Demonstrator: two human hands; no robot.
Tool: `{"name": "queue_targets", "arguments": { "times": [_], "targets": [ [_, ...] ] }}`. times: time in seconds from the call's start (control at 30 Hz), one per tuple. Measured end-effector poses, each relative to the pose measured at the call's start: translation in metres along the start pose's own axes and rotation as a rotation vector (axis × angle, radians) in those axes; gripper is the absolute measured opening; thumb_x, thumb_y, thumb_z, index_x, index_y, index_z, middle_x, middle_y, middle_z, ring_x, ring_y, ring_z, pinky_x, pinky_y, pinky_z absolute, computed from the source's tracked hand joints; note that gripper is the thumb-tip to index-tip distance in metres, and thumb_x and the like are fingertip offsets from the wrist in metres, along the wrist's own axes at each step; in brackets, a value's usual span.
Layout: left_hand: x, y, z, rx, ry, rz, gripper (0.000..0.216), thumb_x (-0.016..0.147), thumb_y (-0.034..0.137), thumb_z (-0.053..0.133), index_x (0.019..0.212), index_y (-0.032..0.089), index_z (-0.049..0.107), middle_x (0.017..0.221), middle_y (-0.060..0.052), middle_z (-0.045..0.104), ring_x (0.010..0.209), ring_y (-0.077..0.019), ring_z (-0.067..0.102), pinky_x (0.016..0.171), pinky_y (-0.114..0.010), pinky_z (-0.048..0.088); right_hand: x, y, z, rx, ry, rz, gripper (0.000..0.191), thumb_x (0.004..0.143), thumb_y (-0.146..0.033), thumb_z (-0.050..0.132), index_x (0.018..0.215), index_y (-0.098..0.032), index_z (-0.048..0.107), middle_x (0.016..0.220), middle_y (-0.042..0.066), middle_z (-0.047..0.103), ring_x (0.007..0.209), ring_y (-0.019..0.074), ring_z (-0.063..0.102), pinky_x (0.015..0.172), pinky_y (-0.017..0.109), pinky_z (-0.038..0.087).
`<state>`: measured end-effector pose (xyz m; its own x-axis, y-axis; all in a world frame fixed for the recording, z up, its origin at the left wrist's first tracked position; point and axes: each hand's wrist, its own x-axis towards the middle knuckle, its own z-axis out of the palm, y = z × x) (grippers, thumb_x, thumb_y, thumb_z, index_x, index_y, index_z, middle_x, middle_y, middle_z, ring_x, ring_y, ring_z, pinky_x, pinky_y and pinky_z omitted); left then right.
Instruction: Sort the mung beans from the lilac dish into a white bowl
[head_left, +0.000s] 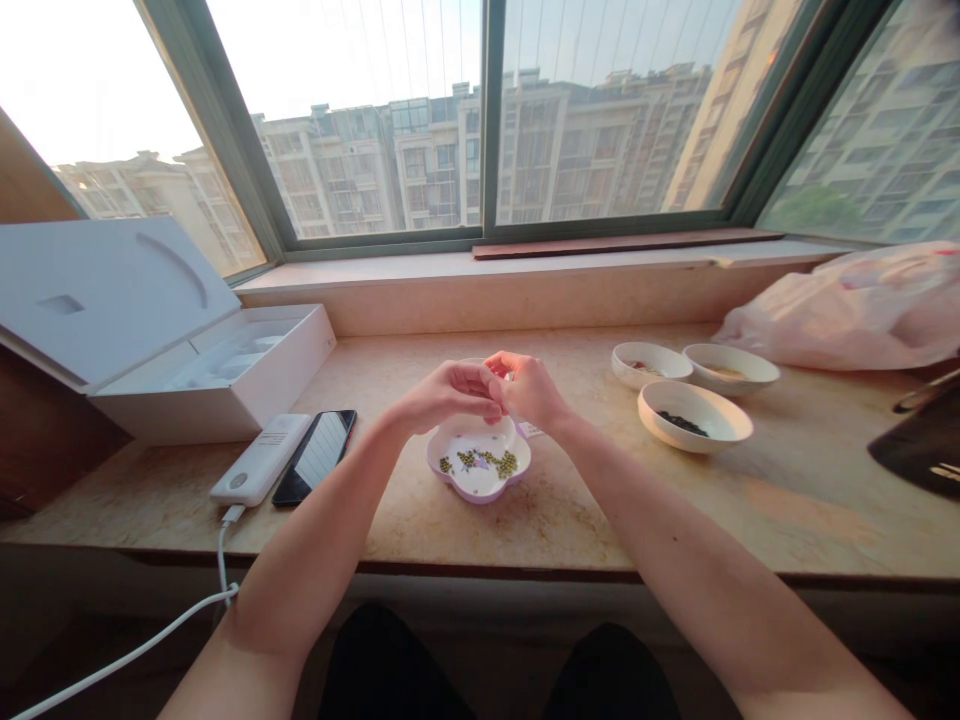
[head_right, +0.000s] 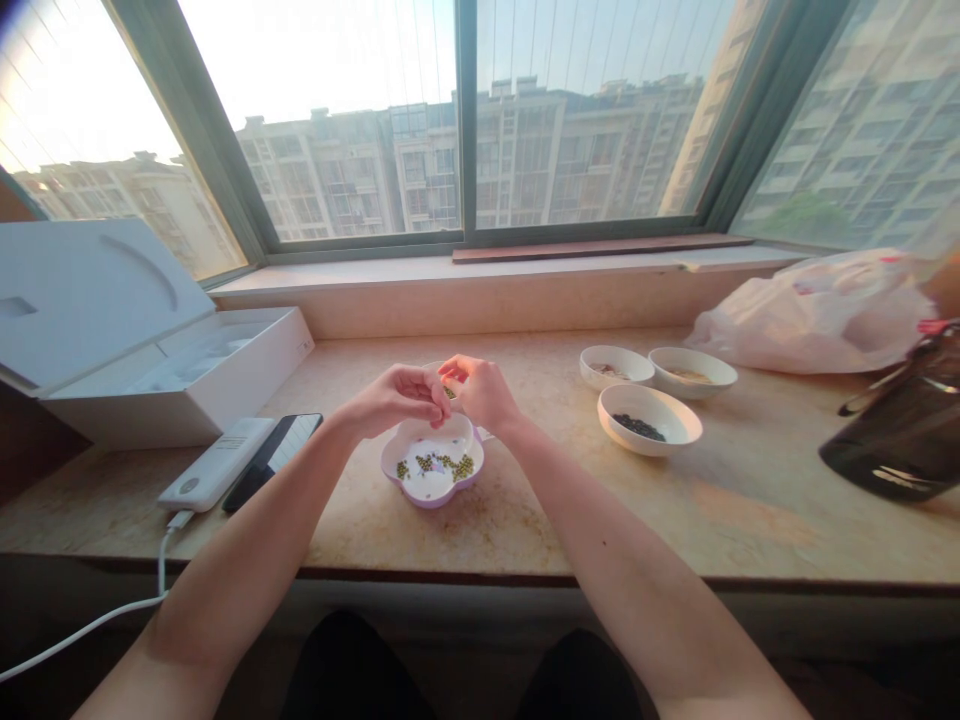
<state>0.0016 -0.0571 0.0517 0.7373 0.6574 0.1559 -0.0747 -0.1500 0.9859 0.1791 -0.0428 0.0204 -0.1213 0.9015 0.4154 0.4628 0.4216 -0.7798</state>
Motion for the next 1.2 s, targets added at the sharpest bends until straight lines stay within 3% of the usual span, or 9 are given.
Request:
{"name": "queue_targets", "arguments": {
  "times": [0.17,0.33,0.43,0.6,0.8,1.0,1.2],
  "targets": [
    [0.003,-0.005,-0.003,-0.109,0.144,0.048,0.036,0.059,0.035,0.089,0.075,0.014,0.065,0.073,-0.003,0.069,0.064,-0.0110,0.063,0.067,-0.028,0.051,-0.002,0.007,0.002,-0.334,-0.087,-0.031,0.017,0.082,-0.017,0.063,0.093,-0.018,0.076,0.090,0.007,0.077,0.085,0.0212,0.066,0.081,0.032,0.047],
    [0.009,-0.015,-0.005,-0.103,0.236,0.101,0.034,0.065,0.034,0.086,0.080,0.014,0.064,0.080,-0.004,0.071,0.067,-0.0107,0.063,0.070,-0.028,0.052,0.000,0.013,0.005,-0.341,-0.031,-0.004,0.024,0.085,-0.020,0.063,0.105,-0.018,0.075,0.102,0.008,0.076,0.091,0.0217,0.066,0.084,0.032,0.047],
    [0.016,-0.025,-0.006,0.092,0.402,0.130,0.028,0.072,0.036,0.078,0.086,0.014,0.066,0.086,-0.006,0.073,0.075,-0.0130,0.066,0.076,-0.030,0.053,0.001,0.015,0.005,-0.329,0.004,0.021,0.022,0.089,-0.022,0.058,0.103,-0.019,0.075,0.106,0.009,0.076,0.096,0.0224,0.066,0.087,0.033,0.047],
    [0.023,-0.040,-0.008,0.699,0.632,0.119,0.011,0.084,0.025,0.063,0.085,0.018,0.071,0.089,-0.004,0.076,0.086,-0.0165,0.069,0.088,-0.032,0.052,0.003,0.020,0.004,-0.323,0.027,0.036,0.023,0.089,-0.019,0.055,0.101,-0.020,0.075,0.111,0.009,0.075,0.102,0.0232,0.067,0.093,0.034,0.047],
    [0.026,-0.048,-0.011,1.014,0.612,-0.026,0.020,0.089,0.021,0.055,0.092,0.021,0.075,0.094,-0.003,0.078,0.092,-0.0193,0.071,0.092,-0.032,0.051,0.002,0.022,0.006,-0.327,0.017,0.031,0.022,0.091,-0.023,0.057,0.104,-0.020,0.074,0.113,0.009,0.074,0.107,0.0241,0.065,0.097,0.036,0.046],
    [0.027,-0.055,-0.015,1.036,0.547,-0.014,0.024,0.090,0.022,0.055,0.097,0.022,0.078,0.098,-0.004,0.079,0.092,-0.0203,0.071,0.095,-0.033,0.050,-0.001,0.021,0.012,-0.374,0.007,0.012,0.021,0.093,-0.023,0.057,0.104,-0.021,0.074,0.114,0.009,0.073,0.113,0.0249,0.063,0.101,0.037,0.044],
    [0.027,-0.049,-0.017,1.051,0.564,0.000,0.028,0.091,0.018,0.053,0.106,0.021,0.076,0.109,-0.006,0.075,0.101,-0.0204,0.069,0.099,-0.033,0.050,0.000,0.016,0.011,-0.332,0.045,-0.009,0.020,0.092,-0.029,0.060,0.101,-0.018,0.074,0.109,0.011,0.075,0.101,0.0237,0.066,0.090,0.033,0.046]
  ]
}}
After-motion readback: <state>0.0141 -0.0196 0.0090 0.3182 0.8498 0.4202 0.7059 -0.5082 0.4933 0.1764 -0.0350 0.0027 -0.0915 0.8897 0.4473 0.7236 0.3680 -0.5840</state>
